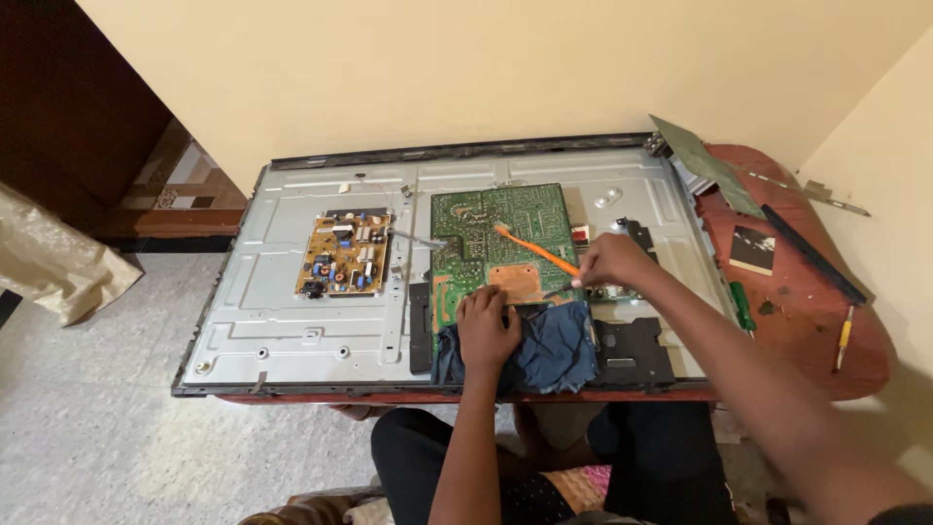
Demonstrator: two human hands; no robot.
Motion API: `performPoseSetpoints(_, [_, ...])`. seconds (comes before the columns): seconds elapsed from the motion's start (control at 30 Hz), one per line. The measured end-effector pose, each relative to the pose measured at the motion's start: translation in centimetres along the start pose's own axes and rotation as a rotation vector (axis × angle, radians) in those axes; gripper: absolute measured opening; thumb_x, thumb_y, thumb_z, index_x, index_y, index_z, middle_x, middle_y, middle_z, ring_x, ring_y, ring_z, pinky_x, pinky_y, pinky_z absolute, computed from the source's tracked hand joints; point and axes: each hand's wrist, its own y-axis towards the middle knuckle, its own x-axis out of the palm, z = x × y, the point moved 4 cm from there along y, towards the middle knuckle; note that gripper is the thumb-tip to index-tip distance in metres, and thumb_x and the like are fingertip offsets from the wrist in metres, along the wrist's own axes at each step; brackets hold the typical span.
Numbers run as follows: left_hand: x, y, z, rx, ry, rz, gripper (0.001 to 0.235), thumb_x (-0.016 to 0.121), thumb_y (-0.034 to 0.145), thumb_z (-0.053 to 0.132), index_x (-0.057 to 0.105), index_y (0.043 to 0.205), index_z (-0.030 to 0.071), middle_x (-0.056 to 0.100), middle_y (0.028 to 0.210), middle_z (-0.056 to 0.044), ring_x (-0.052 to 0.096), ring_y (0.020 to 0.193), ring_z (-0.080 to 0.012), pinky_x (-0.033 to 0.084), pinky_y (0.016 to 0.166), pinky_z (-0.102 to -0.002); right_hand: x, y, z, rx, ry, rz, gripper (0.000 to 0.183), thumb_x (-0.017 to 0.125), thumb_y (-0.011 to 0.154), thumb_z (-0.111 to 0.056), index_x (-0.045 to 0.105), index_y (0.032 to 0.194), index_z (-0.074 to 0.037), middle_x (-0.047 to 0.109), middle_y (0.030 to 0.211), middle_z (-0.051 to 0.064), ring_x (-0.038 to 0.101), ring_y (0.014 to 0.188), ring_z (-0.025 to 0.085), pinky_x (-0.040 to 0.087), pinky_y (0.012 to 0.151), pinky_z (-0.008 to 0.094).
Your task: The person uses an orange plastic scraper to clean a specific area on a green circuit board. The board rests on a blue cloth inside a disassembled appliance casing. The person repeatedly scrapes the same region while holding the board steady with their other hand.
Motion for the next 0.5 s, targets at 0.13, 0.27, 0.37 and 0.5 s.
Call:
performPoseSetpoints(0.13, [0.0,-0.1,0.0,-0.011,0.002,-0.009,0.031,0.067,0.084,0.022,0.072,0.11,0.005,0.067,0.125,-0.01,0.057,0.125,-0.0324,0.037,0.111,-0.05,-0.1,0.7,-3.4,-0.242,-0.506,-0.082,0.028,0.088,0.072,-0.03,0.08,0.092,-0.013,0.08,0.088,0.006,0.075,0.083,0.026,0.057,0.072,0.044])
performPoseSetpoints(0.27, [-0.1,-0.1,-0.1,-0.014,0.001,-0.012,0.031,0.067,0.083,0.022,0.073,0.109,0.006,0.067,0.124,-0.01,0.057,0.125,-0.0323,0.037,0.11,-0.05,1.5,1.0,-7.1,-0.511,-0.985,-0.188,0.018,0.076,0.086,-0.03,0.077,0.098,-0.017,0.075,0.088,0.009,0.072,0.089,0.034,0.056,0.071,0.05])
performPoseSetpoints(0.37, [0.0,0.1,-0.1,-0.008,-0.003,-0.017,0.032,0.067,0.083,0.022,0.073,0.11,0.005,0.067,0.124,-0.011,0.057,0.124,-0.0329,0.037,0.11,-0.05,2.9,1.5,-8.7,-0.678,-1.264,-0.326,0.018,0.072,0.083,-0.014,0.076,0.1,-0.017,0.073,0.088,0.009,0.073,0.089,0.034,0.057,0.069,0.049])
performPoseSetpoints(0.5, [-0.2,-0.4,0.1,0.003,0.004,-0.031,0.029,0.067,0.085,0.022,0.074,0.111,0.008,0.066,0.125,-0.012,0.058,0.122,-0.0343,0.038,0.109,-0.051,3.2,1.4,-8.2,-0.805,-1.132,-0.403,0.029,0.066,0.089,-0.017,0.073,0.116,-0.025,0.073,0.089,0.012,0.073,0.086,0.036,0.057,0.067,0.051])
